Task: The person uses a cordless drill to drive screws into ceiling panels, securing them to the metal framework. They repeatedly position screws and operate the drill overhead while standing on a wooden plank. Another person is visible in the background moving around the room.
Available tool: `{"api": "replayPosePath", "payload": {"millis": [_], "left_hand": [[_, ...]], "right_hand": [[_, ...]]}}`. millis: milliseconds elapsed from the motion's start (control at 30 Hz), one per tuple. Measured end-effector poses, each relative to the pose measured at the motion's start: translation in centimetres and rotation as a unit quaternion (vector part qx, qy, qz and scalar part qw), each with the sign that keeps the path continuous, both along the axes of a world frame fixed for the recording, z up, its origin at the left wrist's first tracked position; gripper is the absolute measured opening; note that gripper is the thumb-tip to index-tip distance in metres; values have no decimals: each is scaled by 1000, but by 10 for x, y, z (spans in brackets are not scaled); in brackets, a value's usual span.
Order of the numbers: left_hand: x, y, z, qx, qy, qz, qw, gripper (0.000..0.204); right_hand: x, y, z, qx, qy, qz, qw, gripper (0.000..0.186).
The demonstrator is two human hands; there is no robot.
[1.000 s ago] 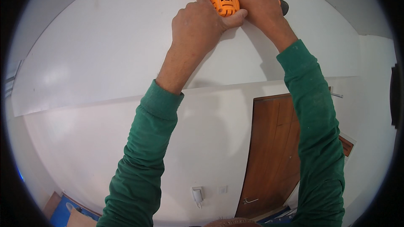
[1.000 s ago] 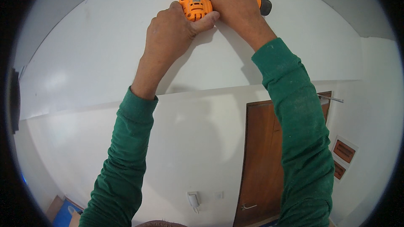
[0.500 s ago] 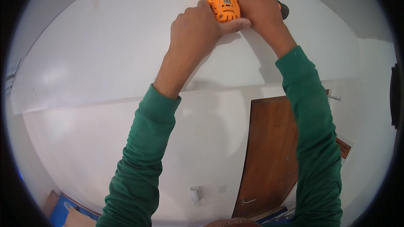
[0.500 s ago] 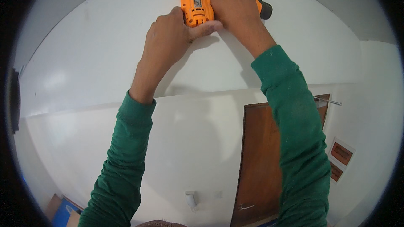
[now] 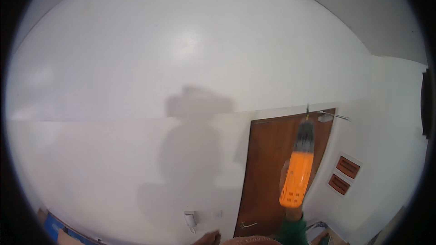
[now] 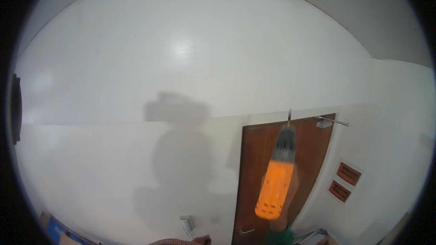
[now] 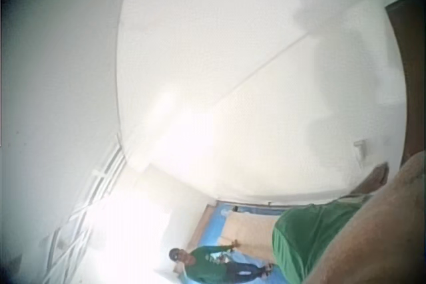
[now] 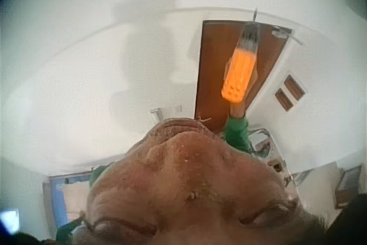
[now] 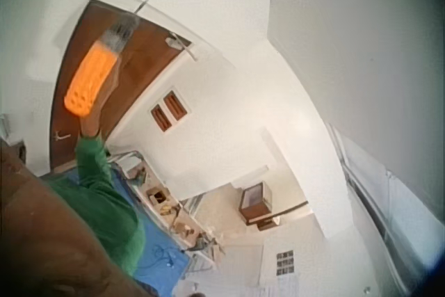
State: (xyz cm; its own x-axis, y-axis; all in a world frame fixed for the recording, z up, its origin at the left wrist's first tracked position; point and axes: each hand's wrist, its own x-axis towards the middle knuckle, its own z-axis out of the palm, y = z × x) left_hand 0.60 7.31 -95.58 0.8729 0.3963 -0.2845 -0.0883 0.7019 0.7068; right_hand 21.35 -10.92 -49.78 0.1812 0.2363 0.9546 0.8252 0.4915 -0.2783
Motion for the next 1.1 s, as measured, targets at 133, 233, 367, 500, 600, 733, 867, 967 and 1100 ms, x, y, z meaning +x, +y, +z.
{"api": "replayPosePath", "payload": {"millis": [133,233,367,500,600,733,867,967,1100], "left_hand": [[-6,-20,80,0,95,47,994,34],[-3,-8,121,23,87,23,996,33],[6,4,154,48,72,-36,996,32],[15,28,175,71,70,-109,989,31],[30,32,182,72,60,-172,981,30],[41,8,180,74,38,-232,969,28],[45,-18,191,64,19,-280,958,27],[47,-38,200,52,9,-311,949,26],[44,-59,216,34,1,-335,942,25]], "right_hand": [[-2,14,-93,-97,258,170,946,38],[0,24,-132,-45,430,344,834,37],[-3,19,-174,74,542,454,703,39],[-16,19,-197,174,564,474,653,43],[-30,0,-204,182,515,436,715,38],[-64,-48,-193,-8,350,-128,928,35],[-88,-66,-192,-15,217,-435,874,25],[-130,-77,-158,-19,241,-436,867,21],[-120,-85,-185,-32,225,-420,878,18]]}}
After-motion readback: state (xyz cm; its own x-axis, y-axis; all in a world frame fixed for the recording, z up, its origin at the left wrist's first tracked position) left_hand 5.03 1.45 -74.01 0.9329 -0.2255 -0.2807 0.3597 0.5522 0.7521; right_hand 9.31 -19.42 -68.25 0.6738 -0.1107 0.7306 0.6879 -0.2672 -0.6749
